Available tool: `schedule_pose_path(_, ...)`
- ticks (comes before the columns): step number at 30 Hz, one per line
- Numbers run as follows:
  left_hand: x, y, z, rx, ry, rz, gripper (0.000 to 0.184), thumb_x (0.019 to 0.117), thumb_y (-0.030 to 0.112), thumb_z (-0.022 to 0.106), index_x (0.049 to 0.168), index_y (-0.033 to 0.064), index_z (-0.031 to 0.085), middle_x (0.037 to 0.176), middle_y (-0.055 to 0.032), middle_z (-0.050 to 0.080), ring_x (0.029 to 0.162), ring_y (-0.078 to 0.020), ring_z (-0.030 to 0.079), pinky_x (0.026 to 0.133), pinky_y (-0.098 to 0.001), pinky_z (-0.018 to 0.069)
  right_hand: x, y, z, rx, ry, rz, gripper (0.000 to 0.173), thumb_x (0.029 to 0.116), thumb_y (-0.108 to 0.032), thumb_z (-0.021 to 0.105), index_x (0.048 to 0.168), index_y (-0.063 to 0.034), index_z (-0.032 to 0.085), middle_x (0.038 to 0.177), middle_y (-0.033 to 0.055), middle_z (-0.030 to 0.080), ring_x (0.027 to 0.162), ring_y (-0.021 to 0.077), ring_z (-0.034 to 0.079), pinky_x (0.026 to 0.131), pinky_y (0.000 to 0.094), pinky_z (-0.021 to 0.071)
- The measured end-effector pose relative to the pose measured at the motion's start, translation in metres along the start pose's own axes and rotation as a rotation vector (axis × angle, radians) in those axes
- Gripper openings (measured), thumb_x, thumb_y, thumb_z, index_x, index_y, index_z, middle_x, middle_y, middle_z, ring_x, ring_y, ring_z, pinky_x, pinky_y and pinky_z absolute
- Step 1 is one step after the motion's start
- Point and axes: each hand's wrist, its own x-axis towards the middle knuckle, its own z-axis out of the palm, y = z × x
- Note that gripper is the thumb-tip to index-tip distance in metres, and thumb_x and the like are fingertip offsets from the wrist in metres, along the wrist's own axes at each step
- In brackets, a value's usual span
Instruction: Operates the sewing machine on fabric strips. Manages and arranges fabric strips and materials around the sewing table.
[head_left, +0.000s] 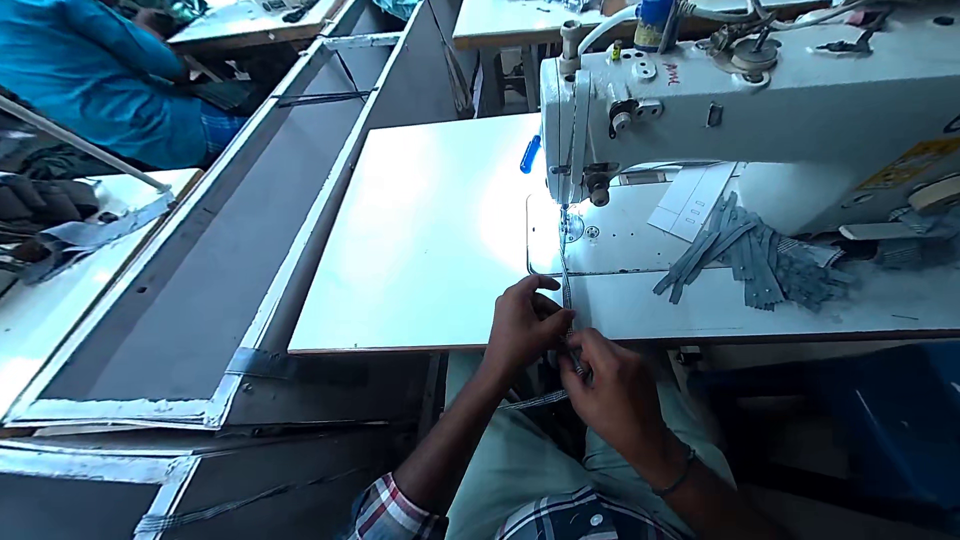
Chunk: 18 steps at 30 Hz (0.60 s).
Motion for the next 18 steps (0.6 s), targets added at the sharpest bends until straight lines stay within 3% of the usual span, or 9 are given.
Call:
schedule_pose_path(3,-0.012,-0.001,-0.003,-0.078,0.014,-0.036,0.035,0.0871,0.002,0.08,0.118,0.0043,0.063,0.084,-0.01,0.076,0.059,-0.0214,0.071,0.051,-0.0331,0.0614,0.002,0.011,-0.011,0.151,-0.092,0.017,0.03,0.0906,-0.039,0.074,0.109,-0.0156,0.071,0.072,-0.0076,0.062,0.054,0.0059,0.055,0.048,0.0267,0.05)
schedule_pose_path(4,-0.014,-0.002,-0.005,-0.089,0.007,-0.033,0.033,0.0869,0.001,0.08,0.116,0.004,0.064,0.085,-0.0104,0.076,0.06,-0.0217,0.071,0.052,-0.0332,0.0615,0.006,0.016,-0.016,0.145,-0.081,-0.024,0.029,0.0928,-0.037,0.072,0.112,-0.0148,0.072,0.079,-0.0062,0.066,0.061,0.0067,0.059,0.052,0.027,0.0533)
schedule_pose_path(6,-0.016,-0.003,-0.009,-0.065,-0.017,-0.008,0.027,0.0857,0.001,0.08,0.109,0.0042,0.066,0.085,-0.0093,0.074,0.061,-0.0204,0.069,0.052,-0.0325,0.0595,0.019,0.026,-0.024,-0.011,-0.045,-0.171,0.026,0.0976,-0.022,0.065,0.12,-0.0105,0.072,0.103,0.0035,0.071,0.09,0.0179,0.069,0.074,0.0363,0.0595)
schedule_pose_path(8,-0.021,-0.004,-0.01,-0.003,-0.046,0.017,0.022,0.085,0.003,0.081,0.102,0.0057,0.068,0.083,-0.0067,0.072,0.061,-0.019,0.067,0.053,-0.0329,0.058,0.035,0.033,-0.023,-0.138,-0.069,-0.307,0.032,0.0983,-0.009,0.061,0.129,-0.0108,0.07,0.128,0.0127,0.066,0.12,0.0312,0.062,0.098,0.0468,0.0544)
schedule_pose_path(10,-0.026,-0.001,-0.008,0.017,-0.063,0.049,0.02,0.0849,0.002,0.08,0.1,0.0052,0.068,0.083,-0.0062,0.073,0.063,-0.019,0.069,0.056,-0.0349,0.062,0.052,0.039,-0.015,-0.185,-0.106,-0.43,0.034,0.0977,-0.005,0.06,0.128,-0.0137,0.072,0.139,0.0142,0.062,0.136,0.0336,0.053,0.111,0.0486,0.0465)
schedule_pose_path(13,-0.037,0.004,-0.008,-0.034,-0.08,0.031,0.018,0.0855,0.001,0.081,0.099,0.004,0.07,0.085,-0.0077,0.074,0.067,-0.0215,0.073,0.062,-0.0372,0.066,0.064,0.046,0.0,-0.153,-0.111,-0.561,0.024,0.1009,-0.007,0.058,0.116,-0.0092,0.077,0.133,0.0128,0.068,0.137,0.032,0.054,0.12,0.0469,0.0393)
schedule_pose_path(16,-0.046,0.008,-0.012,-0.066,-0.107,0.028,0.017,0.0861,0.002,0.081,0.099,0.0035,0.069,0.081,-0.0092,0.073,0.064,-0.0219,0.072,0.059,-0.0358,0.0646,0.062,0.049,0.011,-0.133,-0.053,-0.611,0.021,0.099,-0.003,0.058,0.106,-0.0054,0.077,0.115,0.0124,0.075,0.125,0.031,0.065,0.115,0.0464,0.0458)
schedule_pose_path(18,-0.048,0.008,-0.017,0.019,-0.069,0.088,0.014,0.0903,0.007,0.078,0.1,0.0051,0.069,0.079,-0.0063,0.073,0.062,-0.0177,0.071,0.056,-0.0323,0.0628,0.056,0.048,0.013,-0.144,-0.023,-0.581,0.021,0.0999,-0.004,0.058,0.109,-0.0049,0.077,0.113,0.0119,0.076,0.12,0.0294,0.068,0.112,0.0456,0.049)
